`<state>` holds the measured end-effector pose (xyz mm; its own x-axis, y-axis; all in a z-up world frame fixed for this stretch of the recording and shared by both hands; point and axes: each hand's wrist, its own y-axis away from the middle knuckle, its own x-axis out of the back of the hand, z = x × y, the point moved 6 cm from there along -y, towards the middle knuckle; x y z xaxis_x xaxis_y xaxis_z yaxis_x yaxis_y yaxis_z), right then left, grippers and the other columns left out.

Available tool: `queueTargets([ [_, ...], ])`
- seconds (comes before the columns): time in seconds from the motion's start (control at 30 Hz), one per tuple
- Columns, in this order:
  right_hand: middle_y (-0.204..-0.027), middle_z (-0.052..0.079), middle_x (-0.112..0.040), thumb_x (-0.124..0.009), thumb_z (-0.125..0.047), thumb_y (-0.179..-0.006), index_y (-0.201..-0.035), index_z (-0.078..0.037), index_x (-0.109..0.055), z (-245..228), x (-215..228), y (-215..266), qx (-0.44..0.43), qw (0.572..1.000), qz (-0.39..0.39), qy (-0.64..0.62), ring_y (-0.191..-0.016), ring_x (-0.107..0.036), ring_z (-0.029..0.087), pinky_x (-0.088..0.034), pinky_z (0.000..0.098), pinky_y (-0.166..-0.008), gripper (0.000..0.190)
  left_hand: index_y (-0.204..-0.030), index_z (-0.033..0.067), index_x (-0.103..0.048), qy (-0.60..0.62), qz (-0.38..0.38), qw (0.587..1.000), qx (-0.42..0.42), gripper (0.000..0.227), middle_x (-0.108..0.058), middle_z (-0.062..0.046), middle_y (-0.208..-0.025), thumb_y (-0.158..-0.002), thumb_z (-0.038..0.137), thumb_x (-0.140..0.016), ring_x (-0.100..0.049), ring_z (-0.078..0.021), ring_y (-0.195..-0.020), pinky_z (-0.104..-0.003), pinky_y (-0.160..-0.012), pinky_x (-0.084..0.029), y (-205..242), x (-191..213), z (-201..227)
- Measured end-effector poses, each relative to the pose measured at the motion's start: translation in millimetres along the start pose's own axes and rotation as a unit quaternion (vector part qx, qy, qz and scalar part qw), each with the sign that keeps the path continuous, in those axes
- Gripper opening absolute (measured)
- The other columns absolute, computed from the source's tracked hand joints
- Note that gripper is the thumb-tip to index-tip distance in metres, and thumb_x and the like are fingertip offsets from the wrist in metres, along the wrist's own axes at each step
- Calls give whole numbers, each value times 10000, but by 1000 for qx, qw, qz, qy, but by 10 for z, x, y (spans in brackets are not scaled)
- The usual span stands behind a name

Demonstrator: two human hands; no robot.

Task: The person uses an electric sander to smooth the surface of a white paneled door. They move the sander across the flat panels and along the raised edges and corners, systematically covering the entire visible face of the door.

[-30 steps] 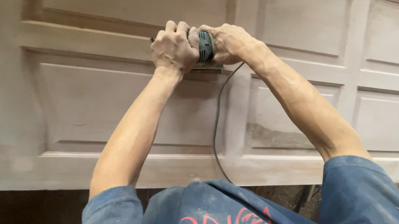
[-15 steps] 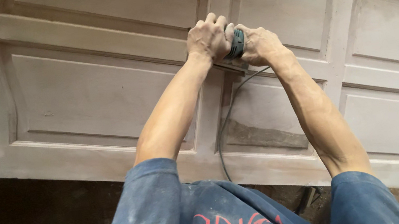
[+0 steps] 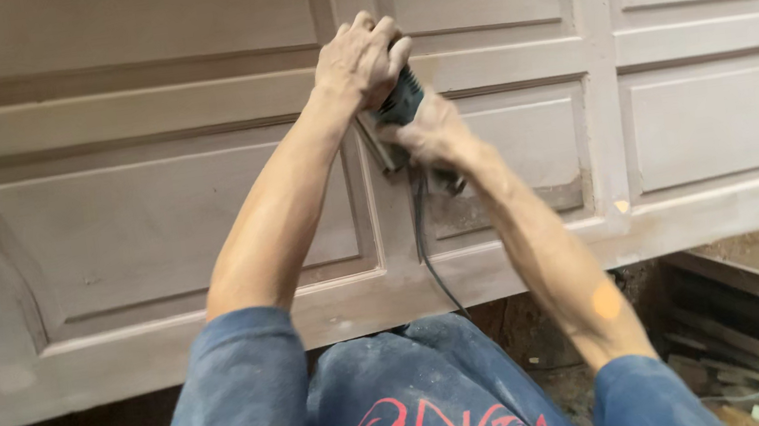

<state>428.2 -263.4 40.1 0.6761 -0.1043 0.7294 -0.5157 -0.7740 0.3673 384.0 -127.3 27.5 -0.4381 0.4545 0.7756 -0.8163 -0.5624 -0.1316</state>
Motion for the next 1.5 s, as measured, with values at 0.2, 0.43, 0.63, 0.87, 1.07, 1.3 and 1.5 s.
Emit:
queueTargets([
  [0.2, -1221, 271, -631, -890, -358, -714, -1395, -44, -431, 76, -391, 470, -61, 988, 141, 2, -1116, -647, 432, -534, 482, -947, 879, -1185, 167, -689, 103, -15, 995, -6, 344, -672, -165, -1172, -1010, 413, -523, -662, -384, -1070, -483, -903, -543, 469, 25, 11],
  [0.43, -1280, 268, -624, -847, -322, -759, -1501, -147, -248, -108, -228, 174, -54, 981, 185, 20, -1090, -655, 478, -543, 544, -919, 969, -1253, 104, -640, 106, 15, 994, -10, 412, -640, -165, -1221, -982, 398, -543, -626, -409, -1074, -501, -908, -525, 178, -59, 46],
  [0.63, -1183, 251, -697, -836, -265, -705, -1478, -125, -301, -235, 162, -495, -57, 984, 162, 45, -1096, -671, 455, -551, 511, -961, 950, -1182, 131, -683, 20, 31, 998, -56, 310, -648, -118, -1200, -991, 325, -535, -599, -368, -1094, -484, -888, -535, -552, -80, 0],
  [0.87, -1187, 263, -674, -891, -268, -669, -1420, -77, -319, -522, 532, -1446, -10, 981, 157, 113, -1090, -666, 458, -546, 514, -959, 964, -1131, 139, -717, 30, 98, 991, -87, 271, -671, -79, -1160, -1004, 307, -547, -606, -360, -1045, -436, -904, -543, -1426, 77, -382],
  [1.07, -1137, 241, -697, -854, -225, -694, -1447, -84, -273, -786, 743, -2106, -38, 983, 140, 112, -1070, -678, 449, -540, 502, -970, 962, -1140, 188, -724, 16, 106, 992, -63, 272, -675, -45, -1175, -1030, 328, -519, -608, -344, -1066, -441, -923, -537, -2128, 264, -670],
  [1.3, -1138, 229, -712, -863, -283, -738, -1431, -86, -270, -1053, 952, -2634, -33, 982, 153, 102, -1089, -687, 442, -547, 493, -985, 933, -1194, 208, -701, 1, 122, 991, -50, 311, -662, -30, -1204, -1040, 380, -492, -600, -328, -1076, -447, -926, -532, -2768, 406, -859],
  [1.5, -1141, 220, -709, -831, -311, -812, -1415, -55, -274, -1064, 1094, -3021, -61, 981, 163, 83, -1091, -698, 401, -568, 490, -953, 861, -1236, 229, -660, -24, 122, 992, -31, 337, -652, -9, -1219, -1045, 427, -467, -600, -314, -1101, -454, -893, -546, -3187, 412, -955],
])
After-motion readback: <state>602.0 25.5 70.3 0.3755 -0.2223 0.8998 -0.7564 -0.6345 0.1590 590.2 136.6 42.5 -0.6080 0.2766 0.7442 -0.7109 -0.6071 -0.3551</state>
